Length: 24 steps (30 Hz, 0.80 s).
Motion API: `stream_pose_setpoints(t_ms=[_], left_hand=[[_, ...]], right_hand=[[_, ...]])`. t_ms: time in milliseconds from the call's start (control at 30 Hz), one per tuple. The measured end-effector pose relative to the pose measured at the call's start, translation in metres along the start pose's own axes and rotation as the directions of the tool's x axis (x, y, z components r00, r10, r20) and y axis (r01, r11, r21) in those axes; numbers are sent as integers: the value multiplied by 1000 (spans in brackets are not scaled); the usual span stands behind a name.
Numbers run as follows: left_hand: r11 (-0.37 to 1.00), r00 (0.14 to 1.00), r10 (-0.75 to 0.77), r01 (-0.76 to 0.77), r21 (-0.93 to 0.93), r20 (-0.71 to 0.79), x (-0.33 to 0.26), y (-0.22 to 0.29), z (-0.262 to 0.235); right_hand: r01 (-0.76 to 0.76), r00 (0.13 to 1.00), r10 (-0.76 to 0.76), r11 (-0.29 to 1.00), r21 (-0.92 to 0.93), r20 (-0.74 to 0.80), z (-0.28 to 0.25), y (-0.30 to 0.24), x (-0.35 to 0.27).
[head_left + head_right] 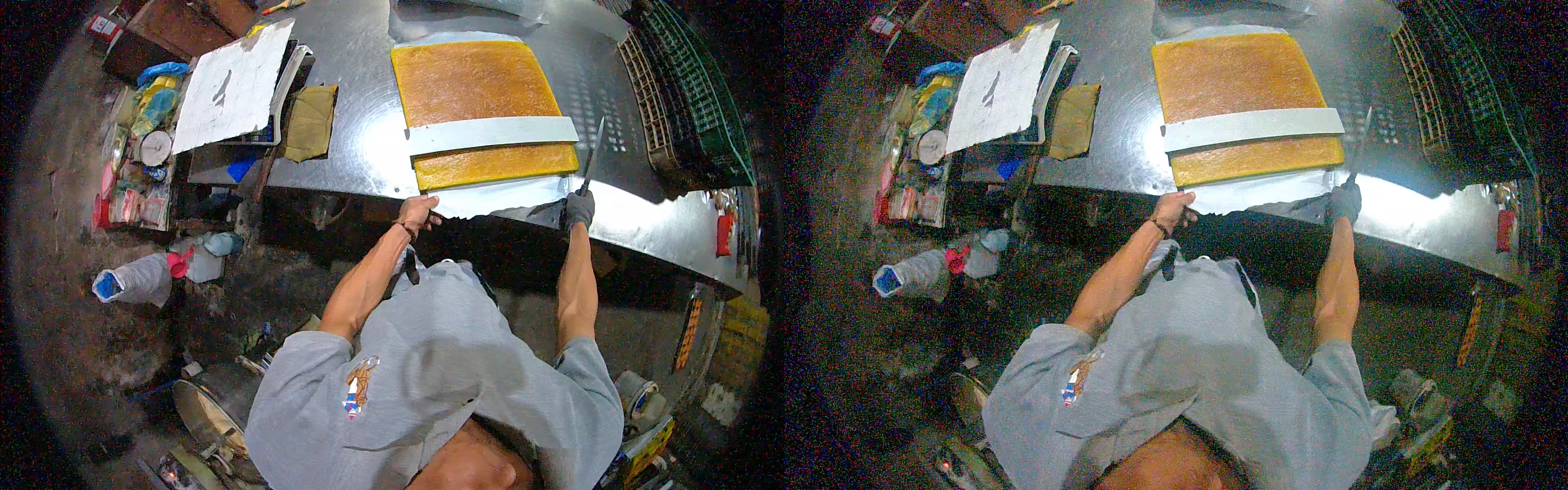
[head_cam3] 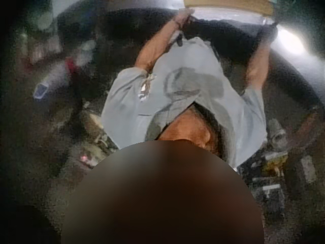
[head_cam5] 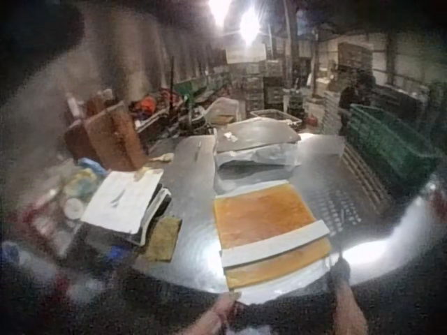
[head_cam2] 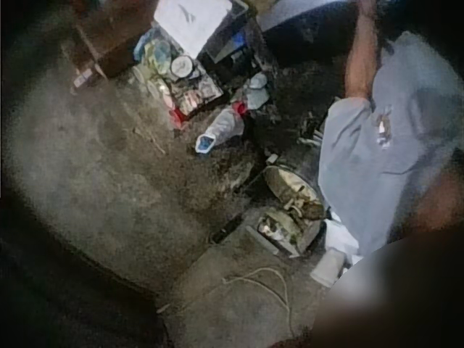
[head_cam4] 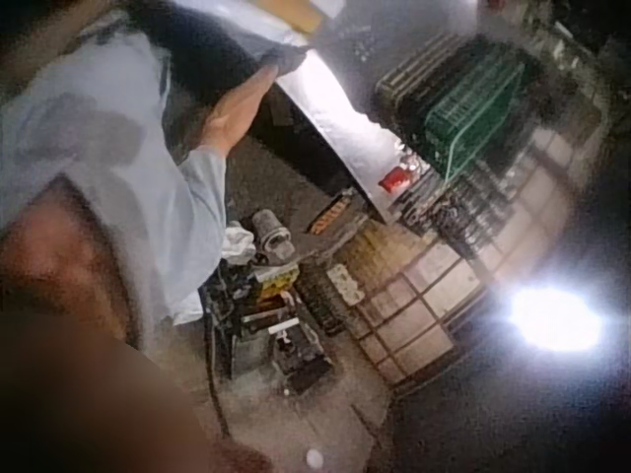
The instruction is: The person uses a knife and a straightedge to cut a large rectangular sheet of yellow food into uniform strips and squares on a metal table. After cutting, the person picks up a tray of round baked items and walks through the workspace.
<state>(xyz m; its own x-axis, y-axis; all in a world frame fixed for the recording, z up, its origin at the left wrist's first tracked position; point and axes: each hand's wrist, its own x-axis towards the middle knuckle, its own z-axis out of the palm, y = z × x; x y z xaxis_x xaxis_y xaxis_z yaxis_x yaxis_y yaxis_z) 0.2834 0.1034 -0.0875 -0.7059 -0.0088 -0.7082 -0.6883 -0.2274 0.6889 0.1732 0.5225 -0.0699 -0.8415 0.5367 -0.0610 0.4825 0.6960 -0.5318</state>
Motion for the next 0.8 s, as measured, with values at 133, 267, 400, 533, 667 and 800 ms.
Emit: stream_pose_setpoints(t_ms=[133, 267, 400, 533, 667, 800], left_hand=[[994, 998, 59, -58, 96, -6, -1, 19, -13], [967, 990, 137, -139, 212, 24, -4, 28, -43], [973, 992, 111, -120, 195, 56, 0, 29, -75], [940, 989, 63, -104, 325, 135, -7, 44, -93], [887, 983, 80, -147, 439, 167, -9, 49, -121], [461, 801, 527, -550, 697, 283, -22, 106, -128]], right_hand=[[-41, 999, 40, 998, -46, -1, 8, 12, -11], [-42, 999, 43, 998, -51, 9, 11, 20, -40], [-108, 994, 101, 980, 169, 47, 7, -7, -93], [-190, 977, 211, 934, 302, -39, 32, 26, -112], [-160, 962, 226, 922, 353, -153, 43, 65, -163], [-257, 888, 346, 920, 296, -304, 60, 132, -243]])
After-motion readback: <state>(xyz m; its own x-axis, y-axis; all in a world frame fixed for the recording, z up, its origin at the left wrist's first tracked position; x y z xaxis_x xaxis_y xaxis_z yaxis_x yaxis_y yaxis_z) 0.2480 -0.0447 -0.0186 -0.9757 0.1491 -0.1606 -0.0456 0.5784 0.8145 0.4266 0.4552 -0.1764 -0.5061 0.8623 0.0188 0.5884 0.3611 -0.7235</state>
